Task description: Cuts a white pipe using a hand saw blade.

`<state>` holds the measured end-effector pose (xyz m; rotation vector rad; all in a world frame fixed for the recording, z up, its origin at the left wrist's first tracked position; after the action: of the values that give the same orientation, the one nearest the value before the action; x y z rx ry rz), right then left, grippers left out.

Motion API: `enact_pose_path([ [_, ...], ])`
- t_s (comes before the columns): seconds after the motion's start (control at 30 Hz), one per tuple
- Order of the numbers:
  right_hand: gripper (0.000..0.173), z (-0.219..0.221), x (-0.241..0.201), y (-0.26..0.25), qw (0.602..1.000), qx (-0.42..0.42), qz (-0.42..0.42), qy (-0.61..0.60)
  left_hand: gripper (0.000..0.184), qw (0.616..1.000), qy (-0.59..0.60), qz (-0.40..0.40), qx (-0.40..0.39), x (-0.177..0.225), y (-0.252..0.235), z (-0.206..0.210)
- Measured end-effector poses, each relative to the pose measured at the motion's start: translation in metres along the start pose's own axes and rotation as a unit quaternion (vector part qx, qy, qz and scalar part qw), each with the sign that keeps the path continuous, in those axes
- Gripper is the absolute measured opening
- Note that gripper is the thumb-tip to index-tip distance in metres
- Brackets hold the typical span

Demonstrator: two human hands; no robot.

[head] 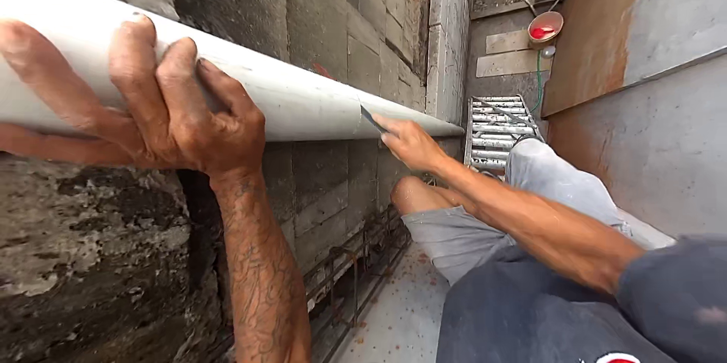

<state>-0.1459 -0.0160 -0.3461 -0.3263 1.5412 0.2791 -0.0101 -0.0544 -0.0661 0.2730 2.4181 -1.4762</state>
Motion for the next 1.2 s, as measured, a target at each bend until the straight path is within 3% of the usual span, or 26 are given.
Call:
enact_pose_path([
  [0.1, 0.046, -0.008, 0.007, 0.026, 1.000, 0.006, 0.028, -0.004, 0.025, 1.000, -0.004, 0.006, 0.015, -0.003, 0.001, 0.003],
  [0.23, 0.048, 0.006, 0.008, -0.013, 0.999, -0.012, 0.017, -0.025, 0.025, 1.000, 0.003, -0.002, -0.003, -0.001, 0.004, 0.000],
  [0.37, 0.048, -0.006, 0.010, 0.035, 0.999, 0.018, 0.022, -0.029, 0.024, 1.000, 0.003, 0.005, 0.020, -0.003, 0.001, 0.002],
  [0.53, 0.048, 0.004, 0.005, -0.010, 0.998, -0.005, 0.022, -0.051, 0.023, 1.000, 0.018, 0.000, 0.008, 0.002, 0.001, -0.001],
  [0.67, 0.047, -0.007, 0.010, 0.040, 0.998, 0.017, 0.030, -0.042, 0.025, 1.000, 0.008, 0.014, 0.017, -0.001, 0.000, 0.002],
  [0.8, 0.047, 0.006, 0.009, -0.004, 0.998, 0.003, 0.023, -0.052, 0.024, 1.000, 0.016, 0.008, 0.008, 0.001, 0.004, -0.001],
  [0.93, 0.048, -0.006, 0.008, 0.035, 0.999, 0.014, 0.028, -0.022, 0.024, 1.000, 0.012, 0.011, 0.018, -0.002, 0.000, 0.003],
  [1.1, 0.048, 0.005, 0.006, -0.011, 1.000, -0.002, 0.007, -0.007, 0.023, 1.000, 0.023, -0.005, 0.020, 0.002, 0.003, 0.000],
  [1.2, 0.047, -0.003, 0.005, 0.033, 1.000, 0.026, -0.001, 0.003, 0.023, 1.000, 0.022, 0.005, 0.019, 0.002, 0.000, 0.001],
])
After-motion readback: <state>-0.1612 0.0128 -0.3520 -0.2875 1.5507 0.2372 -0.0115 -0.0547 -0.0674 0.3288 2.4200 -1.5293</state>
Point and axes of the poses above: each hand's wrist, its own y-axis away from the middle knuckle, its own z-axis out of the palm, x = y × z, the point moved 7 cm from there along -y, towards the middle knuckle, and after that the axes turned 9 degrees about -z, right-handed, at the moved point
